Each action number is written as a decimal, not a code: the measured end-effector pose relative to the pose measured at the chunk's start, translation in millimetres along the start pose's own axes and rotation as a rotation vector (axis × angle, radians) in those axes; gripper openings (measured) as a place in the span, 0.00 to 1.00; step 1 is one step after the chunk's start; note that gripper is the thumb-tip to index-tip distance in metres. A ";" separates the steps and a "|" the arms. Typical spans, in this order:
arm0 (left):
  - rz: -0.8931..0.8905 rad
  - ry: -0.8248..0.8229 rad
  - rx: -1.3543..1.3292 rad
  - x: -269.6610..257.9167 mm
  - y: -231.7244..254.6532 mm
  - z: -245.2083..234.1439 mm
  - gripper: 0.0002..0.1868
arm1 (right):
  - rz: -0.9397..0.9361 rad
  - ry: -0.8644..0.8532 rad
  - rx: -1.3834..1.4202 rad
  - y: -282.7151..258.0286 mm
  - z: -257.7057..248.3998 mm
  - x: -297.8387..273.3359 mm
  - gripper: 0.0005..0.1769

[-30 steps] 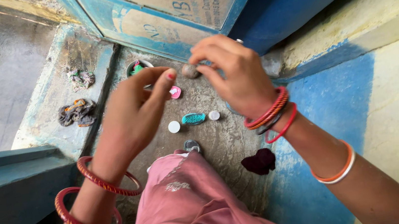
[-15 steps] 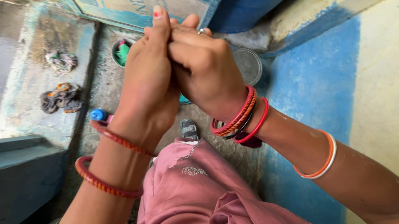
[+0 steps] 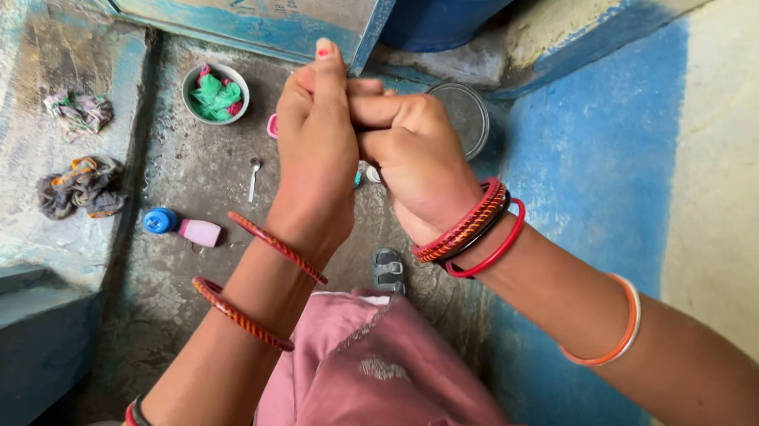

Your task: The person organizes bathroom items by picking up toothpaste, metal hooks, a hair tie, a spoon, a brush, and a soap bar from the floor and placing them into a wall-mounted holder or on a nearby shelf. The person also opens a metal container and removes a plastic bag containing small items.

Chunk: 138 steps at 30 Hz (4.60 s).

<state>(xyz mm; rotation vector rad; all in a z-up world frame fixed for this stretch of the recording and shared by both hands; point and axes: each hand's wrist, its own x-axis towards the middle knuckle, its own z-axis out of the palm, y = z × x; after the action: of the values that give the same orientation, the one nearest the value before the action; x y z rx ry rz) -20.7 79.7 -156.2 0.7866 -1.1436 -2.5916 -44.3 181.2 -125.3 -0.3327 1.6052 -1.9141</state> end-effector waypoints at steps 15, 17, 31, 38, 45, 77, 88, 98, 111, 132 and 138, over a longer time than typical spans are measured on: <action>-0.353 0.148 0.217 135.8 -226.5 -95.5 0.29 | 0.624 -0.088 0.290 212.7 -201.7 112.7 0.18; -0.408 0.218 0.227 155.3 -263.1 -121.2 0.26 | 0.648 -0.051 0.218 256.3 -225.0 125.4 0.18; -0.496 0.487 0.217 258.2 -513.7 -298.7 0.16 | 0.726 -0.060 -0.331 612.7 -347.3 155.8 0.20; -0.524 0.559 0.350 307.8 -640.9 -367.7 0.24 | 0.321 -0.168 -1.000 735.0 -345.6 186.4 0.30; -0.475 0.646 0.323 340.1 -703.7 -405.3 0.42 | 0.194 -0.351 -1.489 747.2 -307.4 208.8 0.55; -0.452 0.607 -0.006 322.4 -672.9 -370.9 0.46 | -0.177 -0.357 -1.664 727.3 -312.3 211.2 0.68; -0.420 0.534 0.029 277.2 -527.3 -296.5 0.36 | -0.214 -0.230 -1.441 575.1 -277.5 201.9 0.62; -0.349 0.343 0.123 220.2 -357.8 -249.4 0.17 | -0.283 -0.291 -1.231 414.9 -205.4 191.0 0.58; 0.262 0.116 0.757 105.2 -145.7 -172.8 0.15 | -0.401 -0.348 -1.029 222.3 -107.2 146.1 0.62; 0.876 0.533 1.619 -194.5 108.9 -72.5 0.16 | -0.742 -0.969 -0.500 -17.8 72.2 37.2 0.55; 0.932 0.828 1.862 -287.2 137.9 -48.3 0.15 | -1.121 -1.103 -0.596 -70.5 124.6 -2.3 0.49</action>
<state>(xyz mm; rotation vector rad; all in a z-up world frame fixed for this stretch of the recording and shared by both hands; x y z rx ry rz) 242.3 65.7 29.6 0.8965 -2.3627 0.0898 6.0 88.3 -28.7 -2.4106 1.1290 -1.2137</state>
